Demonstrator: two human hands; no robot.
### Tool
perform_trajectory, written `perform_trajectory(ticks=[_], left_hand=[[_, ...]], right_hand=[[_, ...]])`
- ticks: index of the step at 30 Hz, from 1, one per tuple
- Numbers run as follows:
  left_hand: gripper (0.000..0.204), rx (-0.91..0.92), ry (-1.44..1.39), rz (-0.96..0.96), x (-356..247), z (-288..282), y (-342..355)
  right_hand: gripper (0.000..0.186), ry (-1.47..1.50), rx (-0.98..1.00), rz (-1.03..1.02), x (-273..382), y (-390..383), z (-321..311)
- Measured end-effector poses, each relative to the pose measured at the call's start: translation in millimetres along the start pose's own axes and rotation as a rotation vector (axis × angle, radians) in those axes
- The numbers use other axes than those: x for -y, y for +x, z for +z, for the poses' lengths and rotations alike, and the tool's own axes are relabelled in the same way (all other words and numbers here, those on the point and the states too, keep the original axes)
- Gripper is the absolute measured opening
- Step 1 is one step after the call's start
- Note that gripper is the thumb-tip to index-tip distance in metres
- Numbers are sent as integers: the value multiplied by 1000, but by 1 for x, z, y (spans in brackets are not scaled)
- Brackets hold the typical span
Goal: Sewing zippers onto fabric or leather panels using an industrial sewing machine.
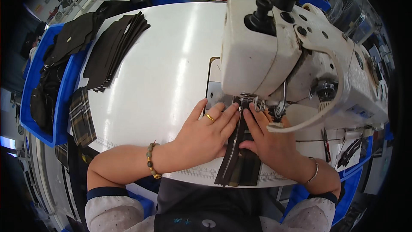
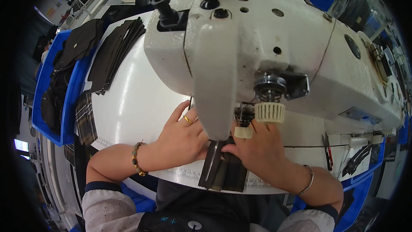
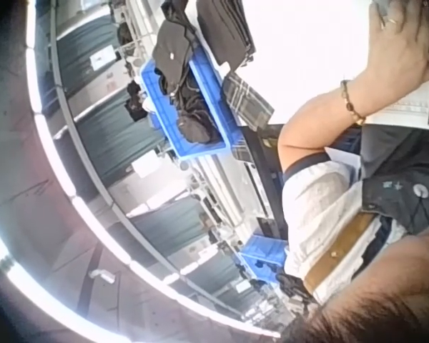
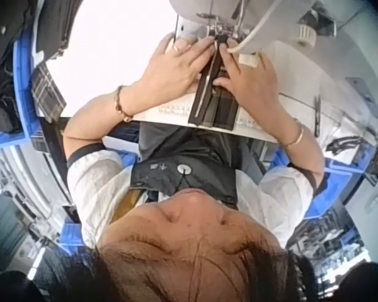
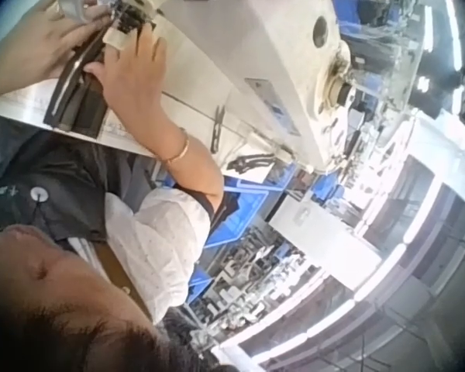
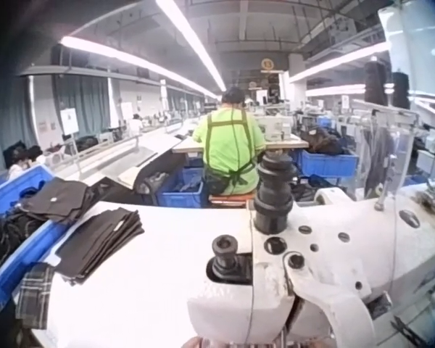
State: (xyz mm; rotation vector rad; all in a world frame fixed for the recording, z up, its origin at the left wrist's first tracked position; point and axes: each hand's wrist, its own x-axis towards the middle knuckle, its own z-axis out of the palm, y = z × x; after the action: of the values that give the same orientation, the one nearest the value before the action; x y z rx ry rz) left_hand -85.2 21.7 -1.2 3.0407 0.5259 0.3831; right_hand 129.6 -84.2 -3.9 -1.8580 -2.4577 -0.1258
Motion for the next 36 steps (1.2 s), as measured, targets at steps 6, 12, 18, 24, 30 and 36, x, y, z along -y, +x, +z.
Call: perform_trajectory(ticks=[6, 12, 18, 24, 30, 36], left_hand=[[72, -27, -15, -13, 3, 1, 1], [65, -34, -30, -35, 2, 0, 1], [30, -235, 89, 218, -24, -12, -28], [35, -304, -21, 162, -49, -7, -59], [32, -370, -176, 90, -69, -2, -61], [28, -330, -236, -43, -78, 2, -69]], right_hand=[[83, 21, -47, 3, -4, 0, 7], [72, 53, -221, -88, -8, 12, 6], [53, 155, -285, -222, -4, 10, 3], [32, 185, -354, -349, 2, 6, 7], [30, 167, -339, -366, 5, 4, 6], [31, 154, -367, -369, 6, 4, 8]])
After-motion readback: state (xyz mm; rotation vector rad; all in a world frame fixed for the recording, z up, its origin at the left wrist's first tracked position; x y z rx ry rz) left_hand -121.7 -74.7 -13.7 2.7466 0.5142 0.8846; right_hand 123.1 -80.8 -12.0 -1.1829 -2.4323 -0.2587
